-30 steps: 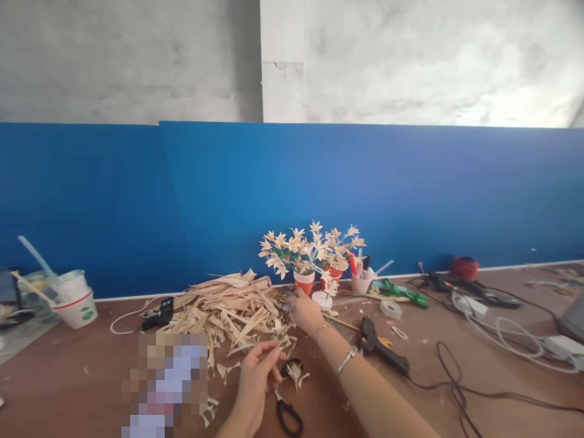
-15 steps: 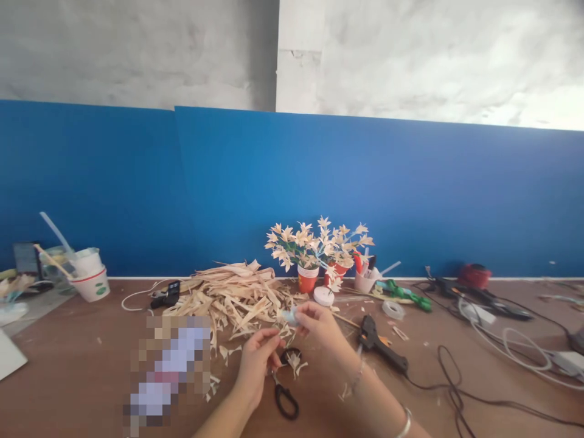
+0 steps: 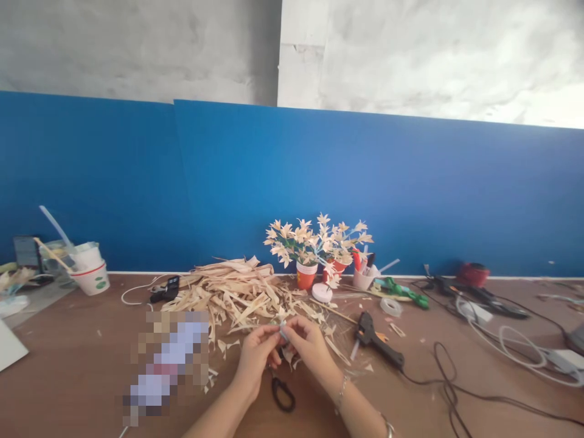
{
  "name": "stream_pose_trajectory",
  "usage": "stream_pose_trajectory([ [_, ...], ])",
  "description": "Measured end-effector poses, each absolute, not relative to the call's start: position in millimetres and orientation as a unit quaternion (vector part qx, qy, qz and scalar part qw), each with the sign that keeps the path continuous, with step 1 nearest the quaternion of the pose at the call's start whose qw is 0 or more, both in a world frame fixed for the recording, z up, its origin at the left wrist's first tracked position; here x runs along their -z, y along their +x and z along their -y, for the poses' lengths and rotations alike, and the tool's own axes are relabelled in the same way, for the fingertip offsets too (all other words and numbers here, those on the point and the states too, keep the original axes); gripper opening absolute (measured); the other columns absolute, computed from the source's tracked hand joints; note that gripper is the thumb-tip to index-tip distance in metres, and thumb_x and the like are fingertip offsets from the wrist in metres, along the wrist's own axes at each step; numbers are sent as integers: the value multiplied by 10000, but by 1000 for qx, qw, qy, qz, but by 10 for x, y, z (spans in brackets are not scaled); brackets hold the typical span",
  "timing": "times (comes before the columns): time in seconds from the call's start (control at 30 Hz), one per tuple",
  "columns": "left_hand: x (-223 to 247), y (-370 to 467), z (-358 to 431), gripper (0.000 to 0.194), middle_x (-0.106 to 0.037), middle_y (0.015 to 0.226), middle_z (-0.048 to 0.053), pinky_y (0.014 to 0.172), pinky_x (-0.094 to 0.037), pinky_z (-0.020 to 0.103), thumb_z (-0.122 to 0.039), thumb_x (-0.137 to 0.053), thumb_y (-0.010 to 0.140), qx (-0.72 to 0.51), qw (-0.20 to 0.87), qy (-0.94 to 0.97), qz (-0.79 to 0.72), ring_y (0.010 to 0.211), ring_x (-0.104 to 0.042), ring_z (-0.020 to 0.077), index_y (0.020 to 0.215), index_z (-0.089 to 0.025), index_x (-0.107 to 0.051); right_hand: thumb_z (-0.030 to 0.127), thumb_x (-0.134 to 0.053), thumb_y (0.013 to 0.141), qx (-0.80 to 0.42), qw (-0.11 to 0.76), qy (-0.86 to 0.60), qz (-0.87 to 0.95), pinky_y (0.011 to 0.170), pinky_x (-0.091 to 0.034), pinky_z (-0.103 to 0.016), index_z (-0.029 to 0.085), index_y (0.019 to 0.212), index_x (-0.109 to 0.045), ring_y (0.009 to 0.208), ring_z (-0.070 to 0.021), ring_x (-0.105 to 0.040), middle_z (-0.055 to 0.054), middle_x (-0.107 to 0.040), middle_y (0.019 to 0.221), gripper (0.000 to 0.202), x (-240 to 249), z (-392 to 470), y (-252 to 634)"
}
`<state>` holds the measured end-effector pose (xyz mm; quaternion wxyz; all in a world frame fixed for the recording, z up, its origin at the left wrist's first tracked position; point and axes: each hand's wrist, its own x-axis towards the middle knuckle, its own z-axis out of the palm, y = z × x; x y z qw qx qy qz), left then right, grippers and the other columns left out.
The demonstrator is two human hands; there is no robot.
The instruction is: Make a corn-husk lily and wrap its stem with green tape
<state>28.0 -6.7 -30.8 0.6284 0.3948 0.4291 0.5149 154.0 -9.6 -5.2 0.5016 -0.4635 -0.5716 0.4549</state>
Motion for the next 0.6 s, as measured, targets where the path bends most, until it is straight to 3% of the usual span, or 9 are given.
stream_pose_trajectory([
  [0.6,271,295,102,304,-659,625,27,357,-333,167,-360,-675,627,-504,630,415,-421,353,-483,62,809,-126,-607,483,-602,701,-449,516,-468,559,451,-365,-210,169,641,-506,460,-90,-459,30,-527,522,334,144,64,1516],
])
